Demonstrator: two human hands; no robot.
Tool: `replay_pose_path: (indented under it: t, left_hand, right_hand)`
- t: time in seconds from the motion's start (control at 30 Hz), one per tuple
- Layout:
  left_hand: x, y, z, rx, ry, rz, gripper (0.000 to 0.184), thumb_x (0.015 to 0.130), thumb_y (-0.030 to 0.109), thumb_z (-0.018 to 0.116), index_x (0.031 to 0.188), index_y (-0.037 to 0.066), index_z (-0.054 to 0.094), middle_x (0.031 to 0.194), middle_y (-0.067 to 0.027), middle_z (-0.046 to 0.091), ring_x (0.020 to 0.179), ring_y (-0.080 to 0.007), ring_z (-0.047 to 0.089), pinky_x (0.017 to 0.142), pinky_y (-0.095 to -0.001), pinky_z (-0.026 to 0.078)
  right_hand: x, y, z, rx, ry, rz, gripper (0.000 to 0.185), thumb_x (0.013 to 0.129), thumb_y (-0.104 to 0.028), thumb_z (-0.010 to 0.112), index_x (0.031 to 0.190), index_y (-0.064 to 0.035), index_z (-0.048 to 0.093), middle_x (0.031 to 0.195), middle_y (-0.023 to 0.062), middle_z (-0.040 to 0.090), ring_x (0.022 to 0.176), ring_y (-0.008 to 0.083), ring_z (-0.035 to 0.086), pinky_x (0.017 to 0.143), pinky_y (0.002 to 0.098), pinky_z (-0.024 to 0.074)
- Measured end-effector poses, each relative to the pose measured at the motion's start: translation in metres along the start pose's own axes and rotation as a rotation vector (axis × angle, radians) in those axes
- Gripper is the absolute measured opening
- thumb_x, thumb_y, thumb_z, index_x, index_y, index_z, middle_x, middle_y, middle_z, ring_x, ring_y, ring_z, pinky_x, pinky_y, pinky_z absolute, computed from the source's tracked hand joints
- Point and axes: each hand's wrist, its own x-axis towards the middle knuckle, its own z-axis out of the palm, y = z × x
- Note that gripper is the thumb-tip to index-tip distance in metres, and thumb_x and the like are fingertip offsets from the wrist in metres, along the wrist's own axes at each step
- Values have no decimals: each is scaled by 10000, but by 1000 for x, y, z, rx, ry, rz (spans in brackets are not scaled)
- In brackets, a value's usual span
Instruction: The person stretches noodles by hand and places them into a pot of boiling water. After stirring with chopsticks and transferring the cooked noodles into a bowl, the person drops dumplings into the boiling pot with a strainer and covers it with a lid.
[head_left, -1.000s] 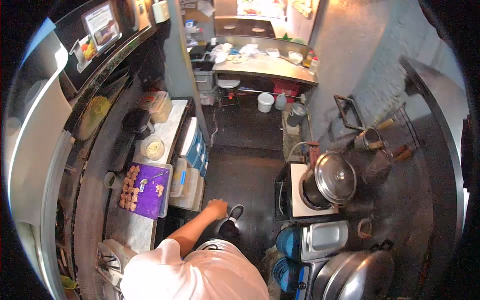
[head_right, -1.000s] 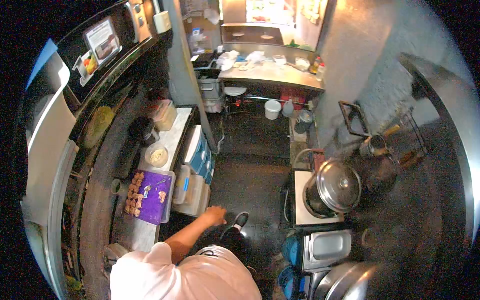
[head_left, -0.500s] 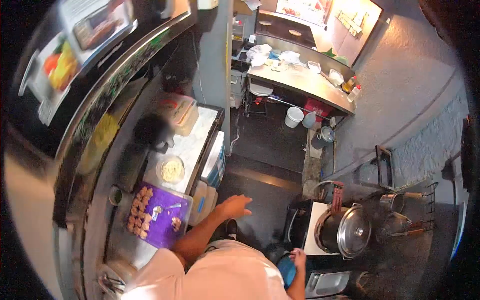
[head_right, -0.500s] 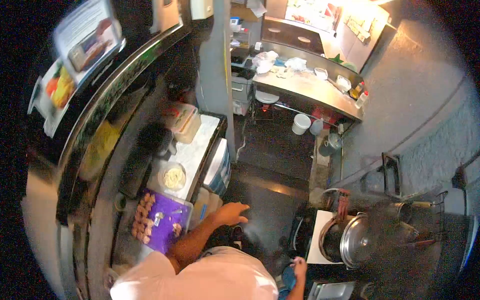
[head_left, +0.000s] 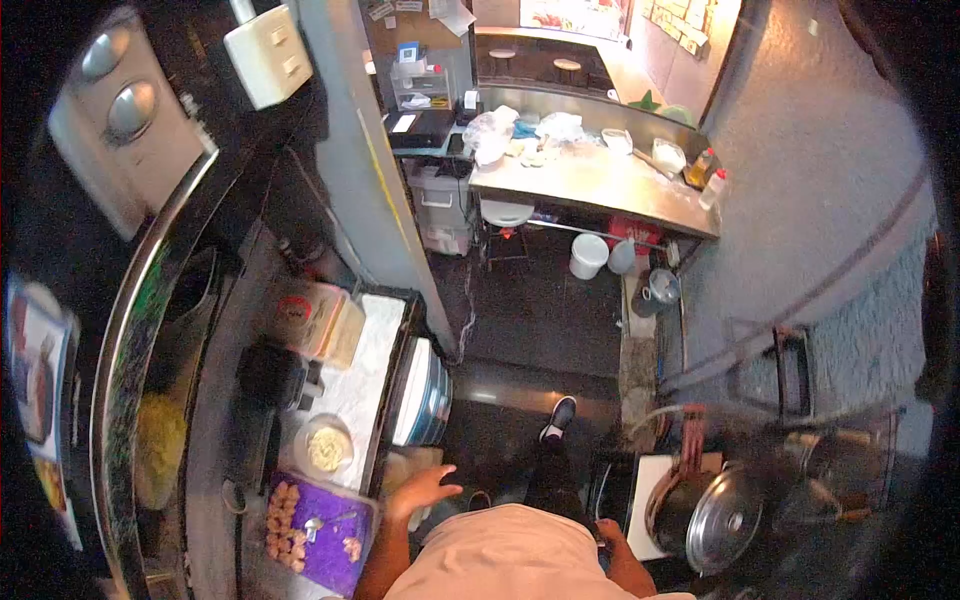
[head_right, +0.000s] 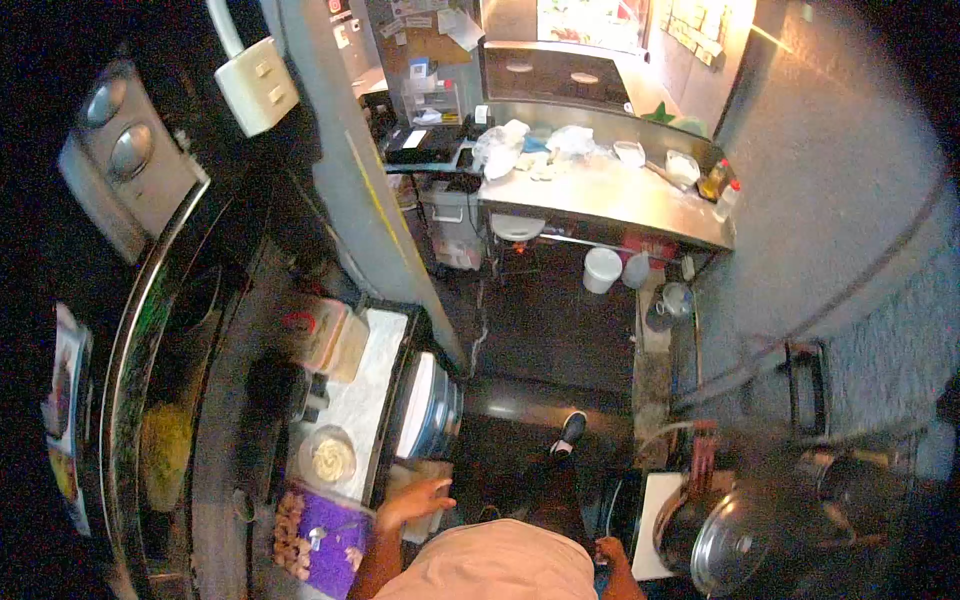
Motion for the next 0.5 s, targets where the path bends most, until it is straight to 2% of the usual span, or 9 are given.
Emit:
replay_pose_path:
  t: [0.1,0.13,0.23,0.3,0.37,0.4,0.43,0.5]
  left_hand:
    - [60,8,-15,-9,83,-2,708,883,470,632,1391,10,455,1399,-228,486,1309,-363,455,1092,-419,355]
    - [85,15,-29,-23,28,-70,714,880,474,632,1401,22,447,1414,-222,472,1307,-361,457,1094,-425,355]
    - [150,50,-68,4,147,-181,706,876,468,637,1402,34,451,1410,-219,478,1310,-360,454,1090,-432,359]
    - [189,95,-107,47,214,-145,681,886,446,634,1403,41,452,1411,-208,481,1315,-362,446,1091,-437,357]
    - [221,143,-139,-7,290,-71,663,894,432,631,1400,42,456,1406,-203,489,1314,-364,447,1093,-436,354]
    - [242,151,-148,4,345,36,640,897,398,639,1395,38,460,1375,-203,519,1281,-360,486,1065,-426,386]
    - [253,167,-162,-69,341,31,636,896,389,644,1394,39,460,1366,-203,527,1269,-357,498,1053,-423,398]
    - [270,206,-191,-236,333,15,628,894,370,652,1393,41,461,1348,-202,542,1246,-352,521,1029,-417,422]
  right_hand:
    - [69,-46,-49,-339,-4,-257,214,928,-181,563,995,-25,694,766,121,685,650,257,668,537,431,528]
    - [98,-71,-73,-373,-12,-237,232,914,-211,580,994,-30,701,783,119,693,679,250,670,572,415,529]
    - [186,-148,-147,-466,-38,-169,299,871,-301,629,991,-44,721,832,114,716,768,226,679,676,369,534]
    - [205,-248,-205,22,-93,10,235,862,-234,624,939,-28,707,777,109,698,737,218,672,640,387,523]
    - [171,-375,-244,-137,245,-381,175,853,-157,605,915,-14,685,720,98,669,667,223,661,608,386,518]
    - [194,-411,-266,-227,357,-520,171,840,-137,610,934,-15,683,728,102,669,667,225,661,617,382,522]
    - [216,-444,-283,-322,462,-654,176,826,-116,615,954,-16,681,735,106,670,667,226,661,626,378,525]
    - [249,-503,-316,-233,378,-557,223,805,-137,650,997,-28,681,801,119,694,757,238,681,693,366,533]
